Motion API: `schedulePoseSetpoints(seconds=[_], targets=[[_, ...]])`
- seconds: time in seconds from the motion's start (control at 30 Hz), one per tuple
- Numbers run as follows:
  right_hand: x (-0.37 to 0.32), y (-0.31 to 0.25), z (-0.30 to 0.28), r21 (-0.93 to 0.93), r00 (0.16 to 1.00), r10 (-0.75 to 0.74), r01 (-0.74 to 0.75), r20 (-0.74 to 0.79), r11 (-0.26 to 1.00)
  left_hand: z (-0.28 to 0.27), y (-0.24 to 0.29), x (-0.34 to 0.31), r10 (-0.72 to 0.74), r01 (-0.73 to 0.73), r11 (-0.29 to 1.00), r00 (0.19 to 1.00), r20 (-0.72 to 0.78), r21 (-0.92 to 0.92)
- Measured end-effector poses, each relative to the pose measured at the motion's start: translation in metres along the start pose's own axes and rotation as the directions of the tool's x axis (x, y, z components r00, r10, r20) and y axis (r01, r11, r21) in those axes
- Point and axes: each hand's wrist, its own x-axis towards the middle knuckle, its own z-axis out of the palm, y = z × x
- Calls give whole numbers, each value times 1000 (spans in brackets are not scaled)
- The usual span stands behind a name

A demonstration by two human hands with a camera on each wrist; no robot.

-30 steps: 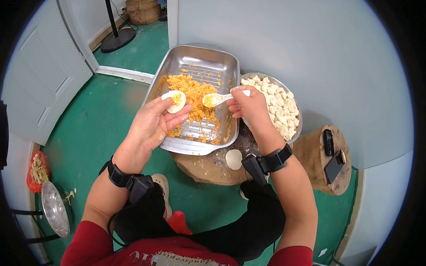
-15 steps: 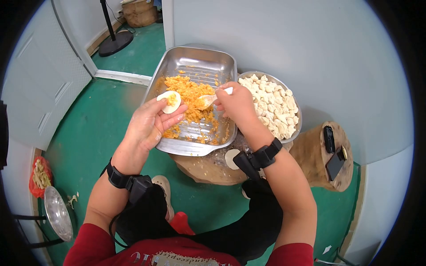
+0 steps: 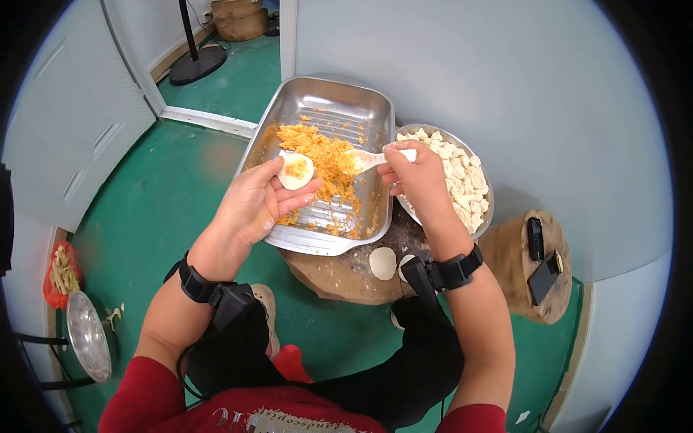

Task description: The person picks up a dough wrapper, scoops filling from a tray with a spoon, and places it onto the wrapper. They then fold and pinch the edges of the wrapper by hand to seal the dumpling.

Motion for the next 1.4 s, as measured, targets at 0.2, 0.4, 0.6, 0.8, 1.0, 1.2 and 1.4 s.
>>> schedulePoseSetpoints(seconds=[0.2,0.4,0.6,0.8,1.0,1.2,1.4], targets=[[-19,-27,-7,168,969,-244,235,35,957,1,0,0,-55,56,998,998,16,-26],[-34,-39,0,138,934,-304,281,189,950,4,-3,-1,-112,113,993,993,30,-20],[-39,-34,5,56,911,-323,320,256,946,5,-4,-2,-108,109,994,994,19,-31],[-40,-35,5,48,895,-355,356,270,933,10,-3,1,-105,105,994,994,0,24],[-42,-37,3,21,922,-305,309,238,951,9,-3,6,-147,147,984,989,-9,101],[-40,-37,4,2,932,-288,294,219,956,12,-4,6,-176,176,983,984,2,62],[-39,-35,3,38,932,-290,289,218,957,17,-5,9,-175,175,975,984,-11,135]])
